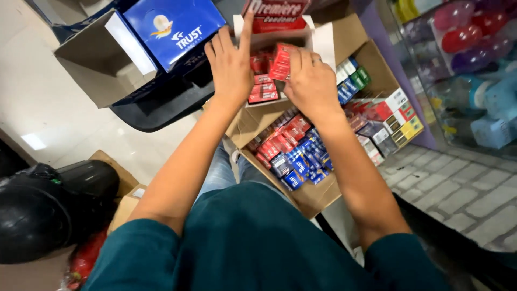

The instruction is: Stocking and organizing retail product boxes on a store shelf.

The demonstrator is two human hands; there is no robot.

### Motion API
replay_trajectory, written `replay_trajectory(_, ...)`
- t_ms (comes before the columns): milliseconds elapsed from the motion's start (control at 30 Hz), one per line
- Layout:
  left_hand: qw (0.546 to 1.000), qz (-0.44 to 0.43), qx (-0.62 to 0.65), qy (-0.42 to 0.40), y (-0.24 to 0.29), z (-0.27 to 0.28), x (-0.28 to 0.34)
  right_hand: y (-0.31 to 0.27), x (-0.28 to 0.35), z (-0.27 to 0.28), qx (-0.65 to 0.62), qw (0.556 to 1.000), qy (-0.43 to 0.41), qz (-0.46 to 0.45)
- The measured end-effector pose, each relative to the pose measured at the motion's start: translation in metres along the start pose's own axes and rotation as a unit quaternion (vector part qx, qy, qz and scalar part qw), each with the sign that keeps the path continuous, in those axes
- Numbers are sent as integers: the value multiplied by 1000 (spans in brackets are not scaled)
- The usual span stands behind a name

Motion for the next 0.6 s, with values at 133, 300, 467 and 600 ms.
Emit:
replay_trajectory(133,979,-79,-45,184,17,24,14,2,-5,-2,-64,994,-3,-89)
replay_trajectory(300,985,-171,17,-1,26,12,24,0,7,0,-74,986,58,-135)
replay_trajectory(467,957,-180,-144,-177,28,-48,24,8,18,16,-133,962,116,-207)
replay_trajectory(600,969,-139,-87,-183,28,-94,13,21,21,14,-154,952,128,-231)
Point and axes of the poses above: each hand's wrist, its own x-axis away from the middle knuckle, its own z-axis out of the back of the hand, y = z × x, the point moved 4 cm from there along -x, towards the middle knuckle, and after that the axes turned 2 degrees about -x, right-handed, at the moved point
